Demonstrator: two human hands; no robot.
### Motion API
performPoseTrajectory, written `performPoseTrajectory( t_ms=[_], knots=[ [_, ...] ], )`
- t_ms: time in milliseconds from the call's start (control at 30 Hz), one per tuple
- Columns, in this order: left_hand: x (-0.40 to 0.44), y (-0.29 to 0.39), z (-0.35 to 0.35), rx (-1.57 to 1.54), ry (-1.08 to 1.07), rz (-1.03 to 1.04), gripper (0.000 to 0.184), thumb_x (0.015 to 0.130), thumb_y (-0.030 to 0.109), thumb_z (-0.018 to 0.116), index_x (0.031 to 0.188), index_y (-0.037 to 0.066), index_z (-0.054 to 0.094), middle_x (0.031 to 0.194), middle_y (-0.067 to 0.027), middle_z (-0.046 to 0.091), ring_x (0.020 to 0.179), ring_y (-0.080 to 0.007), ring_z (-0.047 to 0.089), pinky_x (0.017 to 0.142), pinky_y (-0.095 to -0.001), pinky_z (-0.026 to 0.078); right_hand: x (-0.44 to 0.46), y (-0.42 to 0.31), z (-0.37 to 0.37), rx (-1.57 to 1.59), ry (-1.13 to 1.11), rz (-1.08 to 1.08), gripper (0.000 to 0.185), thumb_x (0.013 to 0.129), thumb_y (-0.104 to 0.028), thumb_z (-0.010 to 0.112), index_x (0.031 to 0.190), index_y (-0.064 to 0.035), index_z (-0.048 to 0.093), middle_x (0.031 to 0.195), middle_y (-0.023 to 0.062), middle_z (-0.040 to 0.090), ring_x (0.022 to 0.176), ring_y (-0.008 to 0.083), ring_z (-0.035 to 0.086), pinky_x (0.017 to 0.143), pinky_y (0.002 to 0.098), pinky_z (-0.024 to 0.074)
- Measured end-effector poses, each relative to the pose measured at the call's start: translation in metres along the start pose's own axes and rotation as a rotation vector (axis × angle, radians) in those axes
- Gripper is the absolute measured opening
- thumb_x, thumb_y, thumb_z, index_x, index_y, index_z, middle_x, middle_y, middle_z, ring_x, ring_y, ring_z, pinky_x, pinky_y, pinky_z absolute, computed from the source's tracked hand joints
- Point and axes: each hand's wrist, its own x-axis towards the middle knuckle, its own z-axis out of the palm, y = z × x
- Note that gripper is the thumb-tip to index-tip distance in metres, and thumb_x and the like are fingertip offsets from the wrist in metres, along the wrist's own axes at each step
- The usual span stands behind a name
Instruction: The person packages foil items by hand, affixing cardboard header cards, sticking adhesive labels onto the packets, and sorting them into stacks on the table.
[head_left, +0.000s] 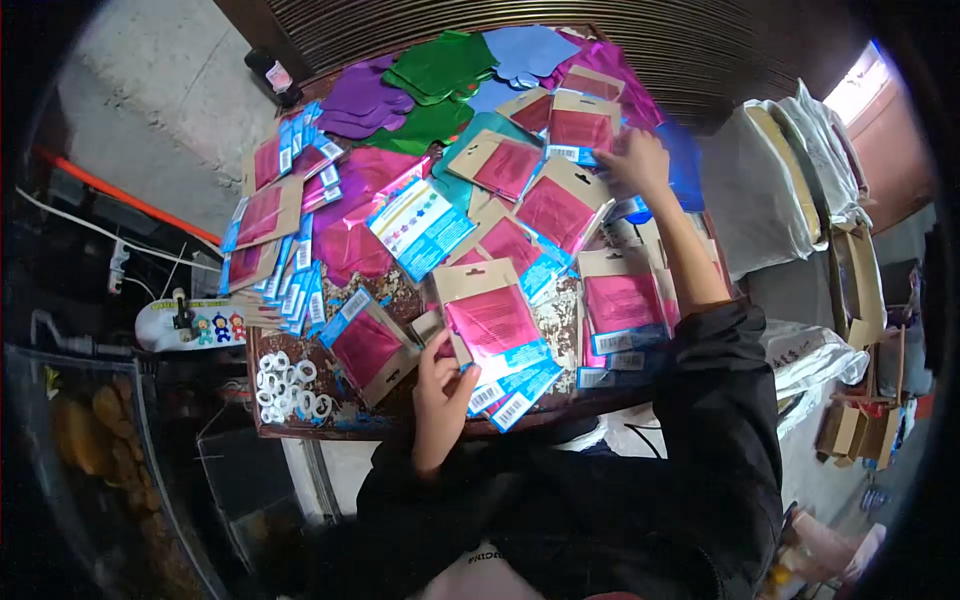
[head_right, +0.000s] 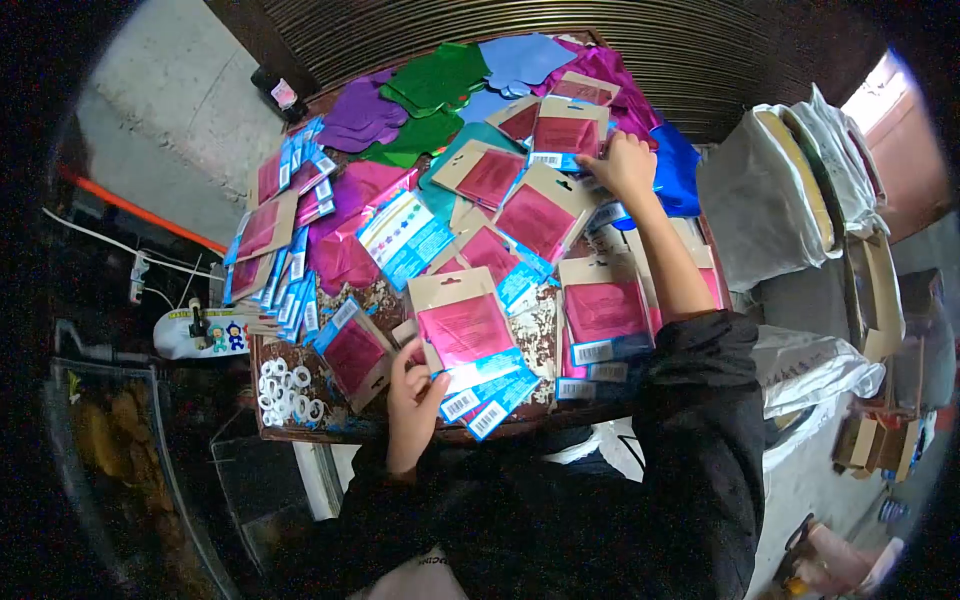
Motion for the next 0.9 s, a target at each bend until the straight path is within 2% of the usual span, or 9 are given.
performPoseTrajectory(
  t_ms=[100, 133, 267, 300, 433, 600, 767, 900],
  knots=[
    [0.002, 0.004, 0.005, 0.255, -0.007, 0.044, 0.049, 0.083, 0.002, 0.055, 0.128, 0.001, 0.035, 0.080, -0.0088, 0.055, 0.062, -0.0141, 0.050, 0.058, -0.0228, 0.041, 0.001, 0.009, 0.007, 0.184, -0.068, 0.031, 0.035, 0.077, -0.031, 0.067, 0.096, -0.0041, 0.054, 0.081, 0.0101, 0.060, 0.076, 0.0188, 0.058, 0.064, 0.0272, 0.0446],
    [0.002, 0.005, 0.005, 0.250, -0.009, 0.037, 0.049, 0.083, 0.002, 0.055, 0.128, 0.001, 0.035, 0.080, -0.0088, 0.055, 0.062, -0.0141, 0.050, 0.058, -0.0228, 0.041, -0.002, 0.012, 0.007, 0.177, -0.075, 0.031, 0.035, 0.077, -0.031, 0.067, 0.096, -0.0041, 0.054, 0.081, 0.0101, 0.060, 0.076, 0.0188, 0.058, 0.064, 0.0272, 0.0446],
    [0.001, 0.013, -0.001, 0.627, -0.049, 0.076, 0.047, 0.079, 0.009, 0.060, 0.123, 0.005, 0.044, 0.088, -0.0112, 0.056, 0.070, -0.0215, 0.055, 0.064, -0.0285, 0.045, -0.031, 0.025, -0.004, 1.196, 0.005, -0.138, 0.030, 0.081, -0.012, 0.063, 0.105, -0.0051, 0.046, 0.085, 0.0082, 0.058, 0.077, 0.0139, 0.055, 0.066, 0.0228, 0.0430],
    [0.002, 0.012, -0.001, 0.621, -0.055, 0.074, 0.047, 0.079, 0.009, 0.060, 0.123, 0.005, 0.044, 0.088, -0.0112, 0.056, 0.070, -0.0215, 0.055, 0.064, -0.0285, 0.045, -0.041, 0.027, -0.009, 1.188, 0.004, -0.135, 0.030, 0.081, -0.012, 0.063, 0.105, -0.0051, 0.046, 0.085, 0.0082, 0.058, 0.077, 0.0139, 0.055, 0.066, 0.0228, 0.0430],
    [0.003, 0.007, -0.001, 0.751, 0.043, 0.338, 0.042, 0.079, 0.013, 0.061, 0.118, 0.005, 0.049, 0.102, -0.0123, 0.053, 0.081, -0.0272, 0.055, 0.069, -0.0342, 0.046, -0.095, -0.005, -0.057, 1.370, 0.068, -0.067, 0.031, 0.083, 0.001, 0.056, 0.109, -0.0056, 0.040, 0.087, 0.0058, 0.055, 0.075, 0.0103, 0.052, 0.067, 0.0203, 0.0416],
    [-0.004, -0.006, -0.005, 0.728, 0.053, 0.406, 0.042, 0.079, 0.014, 0.061, 0.118, 0.006, 0.048, 0.111, -0.0127, 0.049, 0.091, -0.0308, 0.053, 0.072, -0.0368, 0.046, -0.133, -0.019, -0.075, 1.499, 0.144, -0.049, 0.029, 0.083, -0.001, 0.056, 0.108, -0.0054, 0.041, 0.086, 0.0053, 0.054, 0.075, 0.0113, 0.052, 0.067, 0.0212, 0.0417],
    [-0.017, -0.001, -0.006, 0.724, 0.009, 0.351, 0.041, 0.078, 0.014, 0.061, 0.117, 0.005, 0.049, 0.111, -0.0134, 0.049, 0.093, -0.0323, 0.052, 0.075, -0.0357, 0.046, -0.157, -0.026, -0.088, 1.596, 0.098, -0.071, 0.030, 0.083, -0.001, 0.057, 0.108, -0.0055, 0.041, 0.088, 0.0054, 0.054, 0.074, 0.0114, 0.053, 0.065, 0.0212, 0.0428],
    [-0.020, 0.000, -0.008, 0.676, 0.031, 0.427, 0.040, 0.081, 0.009, 0.058, 0.118, 0.002, 0.046, 0.110, -0.0123, 0.048, 0.097, -0.0259, 0.050, 0.081, -0.0334, 0.043, -0.175, -0.039, -0.101, 1.631, -0.040, -0.077, 0.032, 0.081, -0.001, 0.058, 0.109, -0.0064, 0.042, 0.089, 0.0060, 0.056, 0.074, 0.0118, 0.054, 0.062, 0.0212, 0.0435]
  ],
)
